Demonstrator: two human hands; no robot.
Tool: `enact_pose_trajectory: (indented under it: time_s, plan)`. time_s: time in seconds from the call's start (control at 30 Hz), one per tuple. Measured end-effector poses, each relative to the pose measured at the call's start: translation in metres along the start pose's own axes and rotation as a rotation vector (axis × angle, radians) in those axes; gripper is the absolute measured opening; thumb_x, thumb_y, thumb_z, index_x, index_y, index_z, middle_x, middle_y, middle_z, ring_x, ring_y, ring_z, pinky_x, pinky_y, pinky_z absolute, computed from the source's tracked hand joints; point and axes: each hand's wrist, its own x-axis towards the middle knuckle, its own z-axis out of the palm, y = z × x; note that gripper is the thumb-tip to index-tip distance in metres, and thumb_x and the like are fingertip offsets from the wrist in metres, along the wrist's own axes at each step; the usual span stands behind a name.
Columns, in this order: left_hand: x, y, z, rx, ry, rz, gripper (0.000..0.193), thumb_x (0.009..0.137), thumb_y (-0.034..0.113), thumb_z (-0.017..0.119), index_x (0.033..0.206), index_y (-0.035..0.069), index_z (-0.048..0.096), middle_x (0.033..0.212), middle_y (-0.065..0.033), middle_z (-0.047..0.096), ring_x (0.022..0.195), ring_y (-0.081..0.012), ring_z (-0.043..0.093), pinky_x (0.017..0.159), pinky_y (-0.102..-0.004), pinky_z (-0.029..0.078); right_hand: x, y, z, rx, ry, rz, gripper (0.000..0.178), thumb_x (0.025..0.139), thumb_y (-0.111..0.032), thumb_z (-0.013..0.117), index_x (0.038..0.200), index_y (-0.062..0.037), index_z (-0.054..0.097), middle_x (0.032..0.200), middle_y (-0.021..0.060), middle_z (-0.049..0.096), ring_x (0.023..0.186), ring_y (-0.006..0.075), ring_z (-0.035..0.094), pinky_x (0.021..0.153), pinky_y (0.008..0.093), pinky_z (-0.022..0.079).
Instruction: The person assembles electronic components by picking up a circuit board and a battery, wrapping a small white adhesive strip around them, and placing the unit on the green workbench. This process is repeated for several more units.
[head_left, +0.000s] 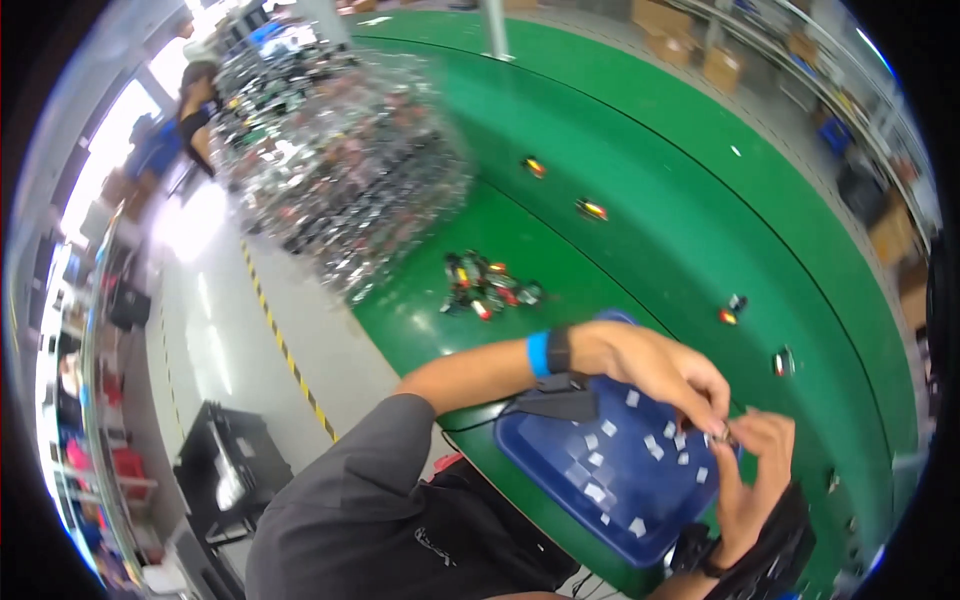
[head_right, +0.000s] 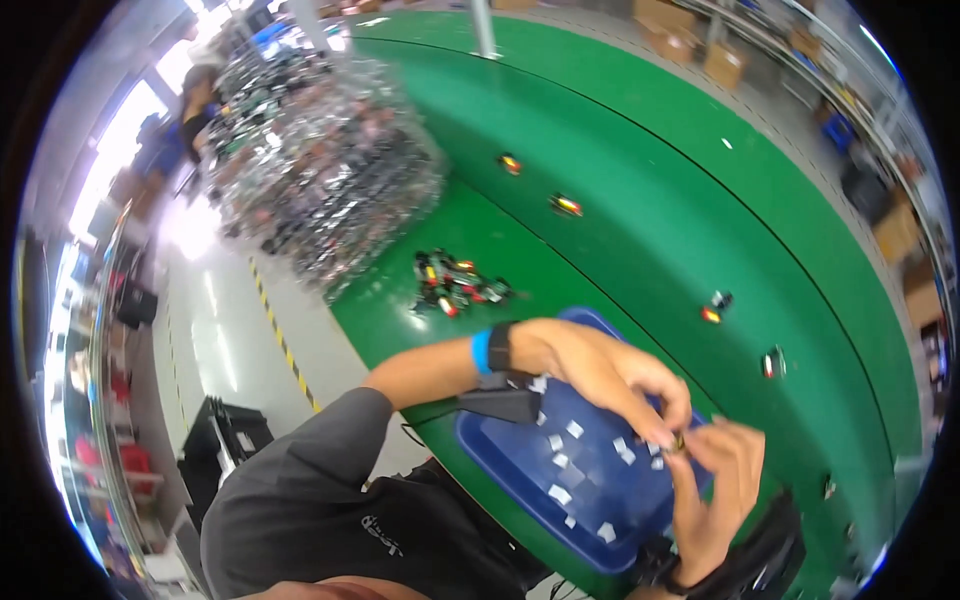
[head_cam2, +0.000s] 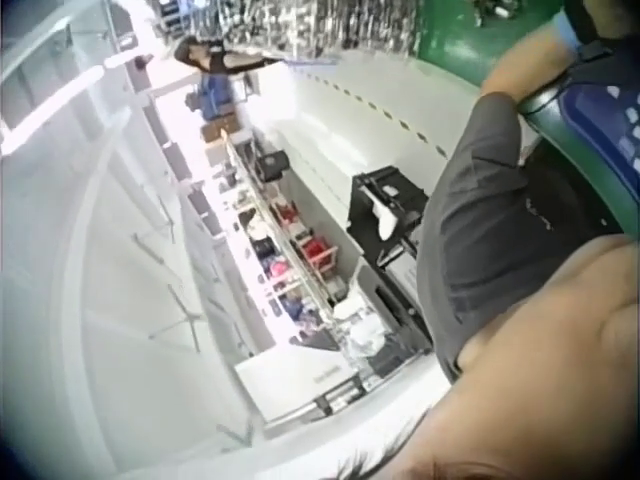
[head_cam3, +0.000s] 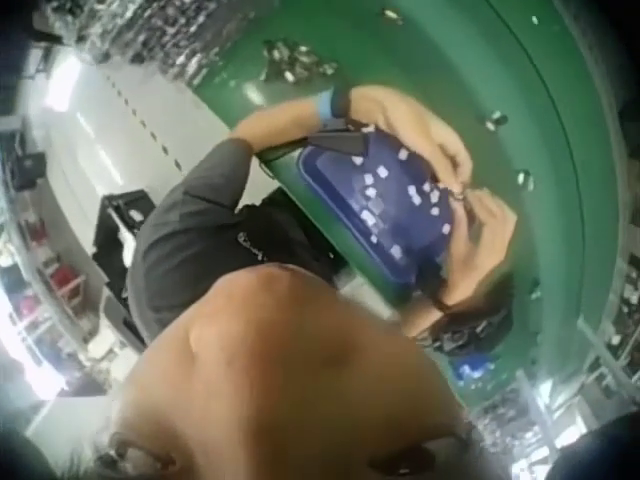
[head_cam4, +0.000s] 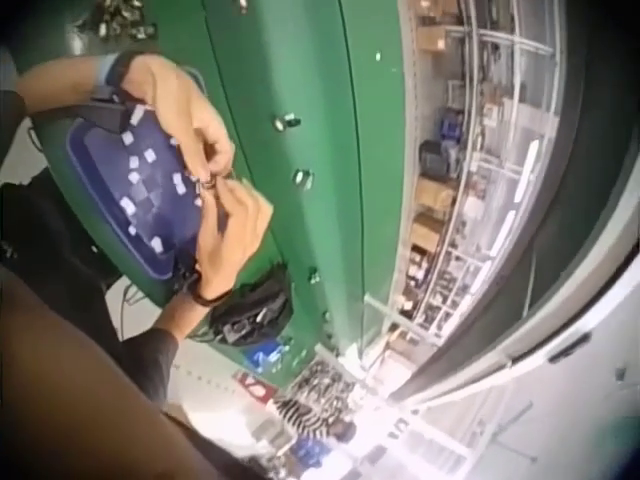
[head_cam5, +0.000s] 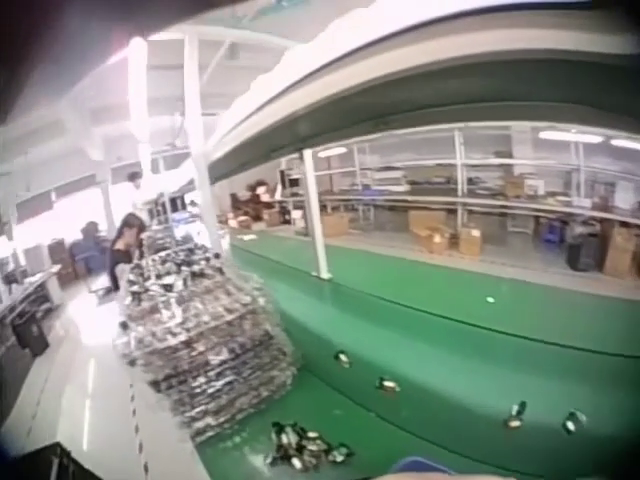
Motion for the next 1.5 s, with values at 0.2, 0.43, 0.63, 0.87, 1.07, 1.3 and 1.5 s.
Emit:
enact_pose_trajectory:
  time_s: [0.2,0.43,0.63,0.87,1.07,1.3,1.5]
  plan:
    - [-0.016,0.006,0.005,0.054,-0.063,-0.06,0.031,0.098,0.029,0.061,0.104,-0.001,0.065,0.097,-0.0029,0.063,0.092,-0.0097,0.057,0.079,-0.0254,0.046,0.001,-0.011,0.006,0.124,-0.081,0.051,0.031,0.069,0.006,0.075,0.094,-0.0011,0.06,0.091,0.0134,0.059,0.091,0.0331,0.057,0.089,0.0434,0.048]
    - [-0.002,0.008,0.014,-0.11,0.139,-0.021,0.037,0.098,0.036,0.058,0.103,0.0,0.066,0.097,-0.0038,0.065,0.088,-0.0119,0.059,0.078,-0.0273,0.048,0.003,-0.027,0.005,-0.022,-0.11,-0.037,0.032,0.069,0.008,0.074,0.096,-0.0008,0.059,0.094,0.0132,0.06,0.092,0.0324,0.057,0.087,0.0427,0.047]
    - [-0.006,0.011,0.032,-0.215,0.33,-0.005,0.035,0.1,0.034,0.056,0.107,0.0,0.064,0.103,-0.0055,0.066,0.093,-0.013,0.061,0.081,-0.0294,0.048,-0.005,-0.025,0.008,-0.063,0.026,0.099,0.028,0.073,0.011,0.07,0.096,-0.0006,0.059,0.1,0.0145,0.061,0.093,0.0307,0.056,0.087,0.0397,0.047]
    - [-0.013,0.025,0.044,0.17,0.279,-0.013,0.032,0.103,0.025,0.051,0.113,-0.005,0.054,0.101,-0.0145,0.065,0.093,-0.0183,0.067,0.07,-0.0314,0.058,0.013,-0.037,-0.019,-0.325,-0.094,0.009,0.026,0.085,-0.005,0.075,0.109,0.0008,0.067,0.099,0.0167,0.069,0.09,0.0301,0.066,0.081,0.0387,0.053]
    - [0.001,0.002,0.046,-0.137,0.318,0.097,0.03,0.1,0.019,0.05,0.112,-0.009,0.053,0.102,-0.017,0.064,0.084,-0.0207,0.068,0.065,-0.0317,0.061,0.006,-0.031,-0.012,-0.316,0.031,-0.018,0.028,0.084,-0.005,0.074,0.11,-0.0005,0.067,0.099,0.0169,0.068,0.091,0.0337,0.063,0.083,0.0412,0.051]
    - [0.003,-0.002,0.046,-0.21,0.356,0.129,0.03,0.094,0.013,0.054,0.109,-0.013,0.054,0.1,-0.0187,0.063,0.072,-0.0217,0.067,0.064,-0.0349,0.062,0.008,-0.043,-0.01,-0.415,-0.096,0.076,0.027,0.085,-0.006,0.072,0.112,-0.0028,0.067,0.099,0.0175,0.068,0.094,0.0357,0.063,0.082,0.0427,0.05]
    - [0.0,-0.005,0.036,0.181,0.334,0.117,0.034,0.091,0.016,0.058,0.112,-0.01,0.055,0.097,-0.0177,0.064,0.072,-0.0196,0.068,0.059,-0.0302,0.056,0.011,-0.056,-0.007,-0.513,-0.222,0.274,0.024,0.09,-0.013,0.066,0.112,-0.0038,0.068,0.103,0.0188,0.069,0.095,0.0368,0.063,0.081,0.0423,0.051]
